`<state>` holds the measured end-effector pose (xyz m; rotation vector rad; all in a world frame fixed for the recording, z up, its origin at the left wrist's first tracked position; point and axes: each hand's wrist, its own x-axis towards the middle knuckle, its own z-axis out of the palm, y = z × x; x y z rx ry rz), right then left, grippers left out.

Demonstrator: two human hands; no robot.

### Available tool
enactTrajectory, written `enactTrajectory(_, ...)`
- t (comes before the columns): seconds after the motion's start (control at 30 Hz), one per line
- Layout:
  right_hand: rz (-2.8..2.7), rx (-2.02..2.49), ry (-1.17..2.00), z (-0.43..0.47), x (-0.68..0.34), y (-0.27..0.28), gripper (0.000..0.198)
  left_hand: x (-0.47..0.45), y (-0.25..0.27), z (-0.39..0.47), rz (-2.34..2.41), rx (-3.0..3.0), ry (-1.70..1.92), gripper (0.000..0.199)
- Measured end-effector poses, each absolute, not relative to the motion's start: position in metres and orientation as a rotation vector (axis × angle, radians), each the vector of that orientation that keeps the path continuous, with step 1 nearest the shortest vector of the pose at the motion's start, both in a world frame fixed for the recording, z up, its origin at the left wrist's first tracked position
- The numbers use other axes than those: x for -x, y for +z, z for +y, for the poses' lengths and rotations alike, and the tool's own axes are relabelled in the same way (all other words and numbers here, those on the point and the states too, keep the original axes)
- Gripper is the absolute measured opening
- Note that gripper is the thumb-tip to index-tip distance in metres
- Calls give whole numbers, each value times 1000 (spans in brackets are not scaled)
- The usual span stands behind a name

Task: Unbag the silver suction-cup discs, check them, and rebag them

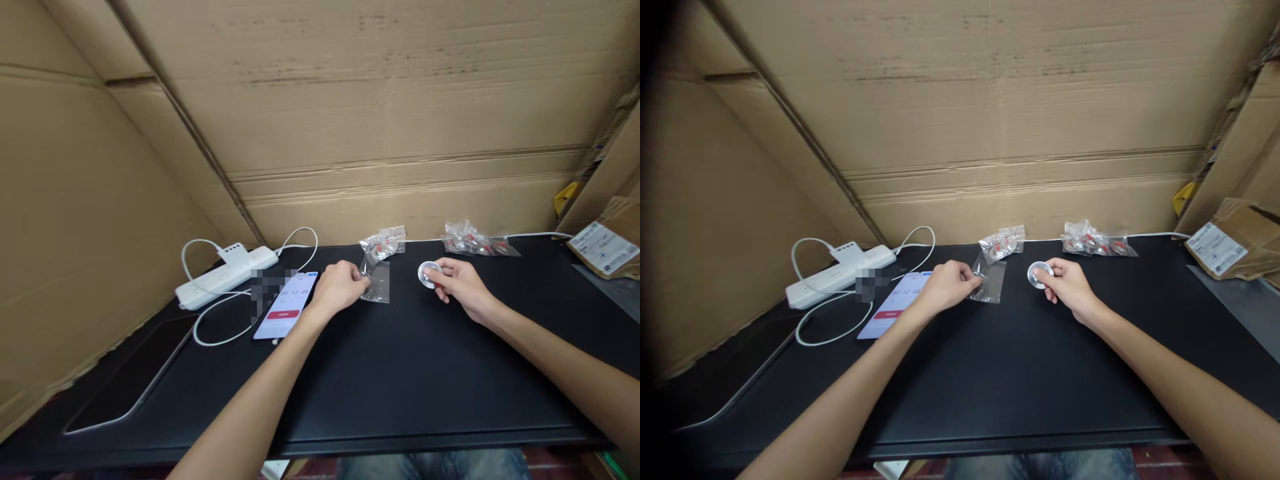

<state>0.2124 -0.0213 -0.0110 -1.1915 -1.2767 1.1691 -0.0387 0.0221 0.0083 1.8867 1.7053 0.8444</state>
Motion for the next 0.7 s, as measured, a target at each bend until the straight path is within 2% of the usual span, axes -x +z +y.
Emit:
enactTrajectory(0.1, -1293, 1206, 1152, -22, -210, -12, 36, 38, 6, 17, 1825, -1982, 791, 37)
enactTrajectory(0.27, -1324, 1216, 1124, -21, -211, -15, 34, 34, 11, 9, 1901, -1959, 1049, 46)
enactTrajectory(0.37, -1373, 1217, 1085, -21, -209, -17, 33, 27, 17, 2, 1761, -2100, 1173, 40)
enactTrajectory(0.5, -1452, 1153, 1089, -25, -202, -17, 33, 6, 20, -14, 1271, -2211, 1134, 18)
enactTrajectory(0.7, -1475, 1038, 1191, -34, -190, -15, 35, -14, 6, -30, 911, -2076, 990, 21)
